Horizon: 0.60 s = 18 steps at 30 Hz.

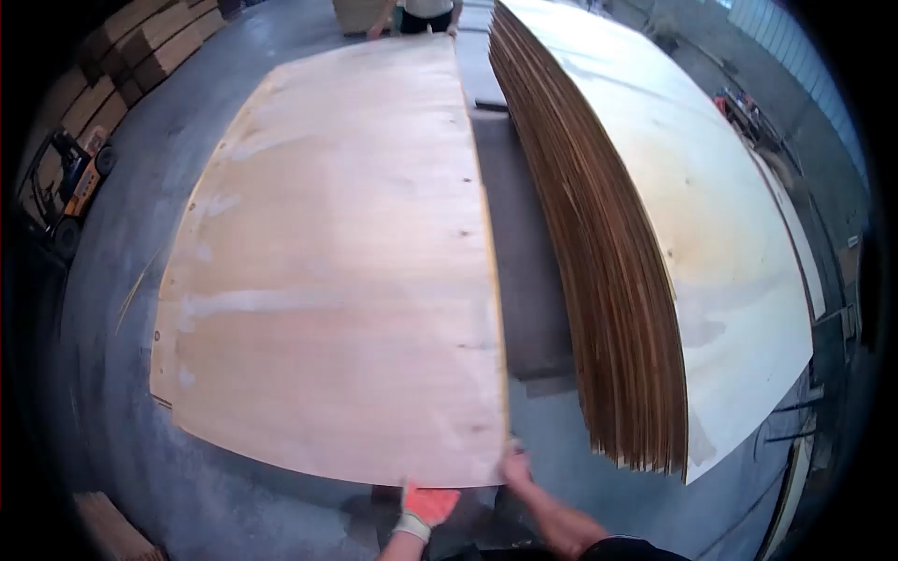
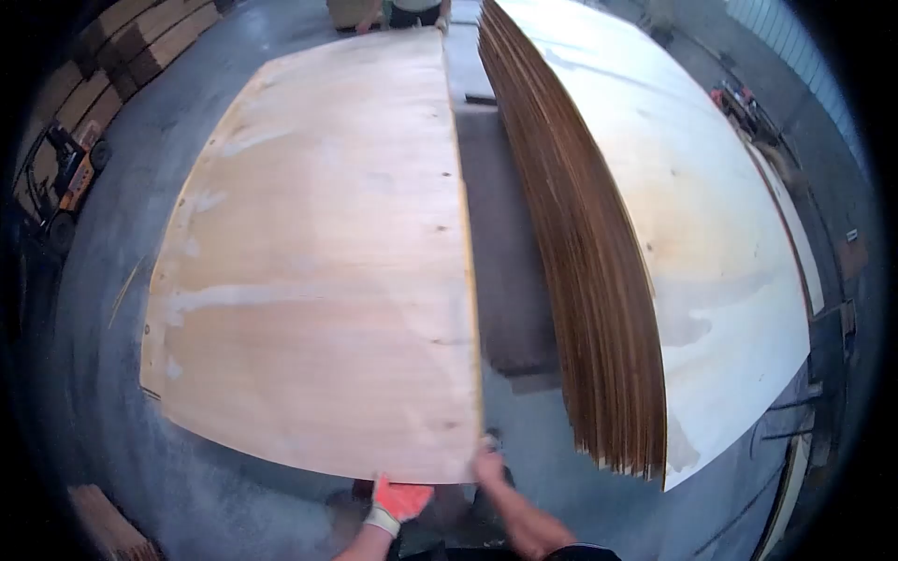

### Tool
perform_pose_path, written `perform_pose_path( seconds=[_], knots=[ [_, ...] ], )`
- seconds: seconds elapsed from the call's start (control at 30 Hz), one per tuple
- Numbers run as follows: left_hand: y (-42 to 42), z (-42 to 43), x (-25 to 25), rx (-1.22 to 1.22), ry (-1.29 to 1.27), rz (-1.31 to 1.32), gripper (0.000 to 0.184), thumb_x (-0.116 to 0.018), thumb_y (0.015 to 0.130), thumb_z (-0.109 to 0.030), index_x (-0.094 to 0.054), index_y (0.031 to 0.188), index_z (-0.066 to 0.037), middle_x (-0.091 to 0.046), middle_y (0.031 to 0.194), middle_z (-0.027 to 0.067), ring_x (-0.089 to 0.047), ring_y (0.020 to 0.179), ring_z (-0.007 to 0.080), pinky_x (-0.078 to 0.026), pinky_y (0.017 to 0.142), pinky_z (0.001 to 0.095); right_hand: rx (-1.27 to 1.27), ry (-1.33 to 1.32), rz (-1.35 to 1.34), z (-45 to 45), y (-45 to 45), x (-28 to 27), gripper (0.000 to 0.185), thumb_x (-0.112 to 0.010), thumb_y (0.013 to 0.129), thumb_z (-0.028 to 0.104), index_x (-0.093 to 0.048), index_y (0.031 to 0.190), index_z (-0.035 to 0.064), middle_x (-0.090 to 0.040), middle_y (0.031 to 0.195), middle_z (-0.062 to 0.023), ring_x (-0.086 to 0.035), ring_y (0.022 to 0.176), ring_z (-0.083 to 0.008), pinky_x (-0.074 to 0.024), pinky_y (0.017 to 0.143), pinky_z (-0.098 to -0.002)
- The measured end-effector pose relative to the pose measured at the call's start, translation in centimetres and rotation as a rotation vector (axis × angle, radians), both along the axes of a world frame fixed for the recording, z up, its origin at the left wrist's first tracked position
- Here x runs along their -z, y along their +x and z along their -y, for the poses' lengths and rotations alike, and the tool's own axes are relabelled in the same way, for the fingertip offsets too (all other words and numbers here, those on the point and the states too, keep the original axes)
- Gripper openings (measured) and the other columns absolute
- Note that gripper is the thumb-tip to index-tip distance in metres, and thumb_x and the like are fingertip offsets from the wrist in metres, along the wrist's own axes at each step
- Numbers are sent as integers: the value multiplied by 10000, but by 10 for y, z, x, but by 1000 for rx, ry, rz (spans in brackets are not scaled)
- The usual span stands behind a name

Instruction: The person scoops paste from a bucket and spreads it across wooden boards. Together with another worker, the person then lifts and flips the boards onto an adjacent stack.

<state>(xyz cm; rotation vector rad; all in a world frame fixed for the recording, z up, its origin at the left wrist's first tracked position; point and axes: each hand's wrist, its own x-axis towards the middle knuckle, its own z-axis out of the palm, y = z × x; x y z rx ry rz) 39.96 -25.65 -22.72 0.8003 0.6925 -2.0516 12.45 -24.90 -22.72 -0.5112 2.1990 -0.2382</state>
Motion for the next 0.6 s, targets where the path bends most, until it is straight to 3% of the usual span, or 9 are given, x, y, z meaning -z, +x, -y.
perform_pose_path(
  seconds=[0.03, 0.07, 0.13, 0.23, 0.3, 0.33, 0.43, 0.57, 0.6],
  knots=[
    [-7, 19, -30, 26, 1, -120, 725, -449, 921, -656, -508, 1430, -143, -550, 1439, 97, -497, 1315, 341, -358, 1115, 581, 236, -47, -30, 27, -30, -53, 628, -360, 1029, 472, -614, 1155, -88, -660, 1120, -317, -628, 1100, -459, -480, 963, -512],
    [-4, 37, -48, 57, 9, -236, 754, -437, 908, -699, -508, 1435, -164, -549, 1443, 83, -483, 1323, 342, -346, 1110, 595, 186, -51, -170, 28, -79, -32, 636, -374, 1025, 478, -612, 1163, -95, -639, 1171, -323, -611, 1139, -451, -473, 980, -502],
    [83, 85, -40, -237, -103, -48, 896, -325, 875, -811, -466, 1474, -159, -481, 1506, 92, -422, 1378, 356, -307, 1132, 600, 339, -181, -450, 33, -150, -31, 630, -432, 1014, 484, -612, 1148, -104, -634, 1184, -327, -615, 1146, -432, -478, 984, -484],
    [248, 162, -27, -510, -166, 282, 924, -214, 892, -832, -398, 1521, -181, -428, 1553, 78, -374, 1422, 355, -291, 1144, 591, 271, -340, -472, 53, -229, -70, 635, -466, 1015, 483, -607, 1197, -108, -666, 1123, -312, -663, 1074, -405, -503, 915, -440],
    [348, 198, 59, -212, -253, 457, 814, -250, 937, -744, -423, 1503, -186, -451, 1537, 69, -394, 1410, 356, -308, 1136, 597, 257, -533, -410, 86, -180, -146, 637, -454, 1015, 492, -627, 1177, -100, -669, 1108, -319, -656, 1081, -426, -496, 936, -461],
    [365, 195, 61, -171, -255, 465, 814, -250, 937, -744, -423, 1503, -186, -451, 1537, 69, -394, 1410, 356, -308, 1136, 597, 295, -516, -408, 88, -166, -143, 637, -454, 1015, 492, -627, 1177, -100, -669, 1108, -319, -656, 1081, -426, -496, 936, -461],
    [382, 215, 5, 63, -364, 589, 685, -281, 985, -629, -461, 1468, -178, -492, 1493, 74, -447, 1362, 335, -367, 1090, 595, 321, -121, -586, 76, -141, -138, 695, -388, 1004, 565, -667, 1140, -57, -655, 1103, -345, -620, 1102, -478, -474, 959, -522],
    [349, 303, -142, 315, -550, 824, 658, -321, 973, -578, -471, 1455, -156, -500, 1480, 93, -458, 1352, 342, -372, 1091, 580, 372, -223, -611, 54, -111, -176, 540, -379, 1019, 529, -681, 1212, 125, -694, 1045, -271, -655, 997, -467, -499, 905, -548],
    [338, 319, -180, 361, -599, 888, 652, -331, 970, -565, -474, 1451, -150, -502, 1476, 98, -461, 1350, 344, -373, 1092, 576, 380, -190, -563, 49, -112, -182, 628, -350, 1023, 550, -690, 1162, 42, -678, 1092, -278, -647, 1030, -458, -495, 925, -530]
  ],
)
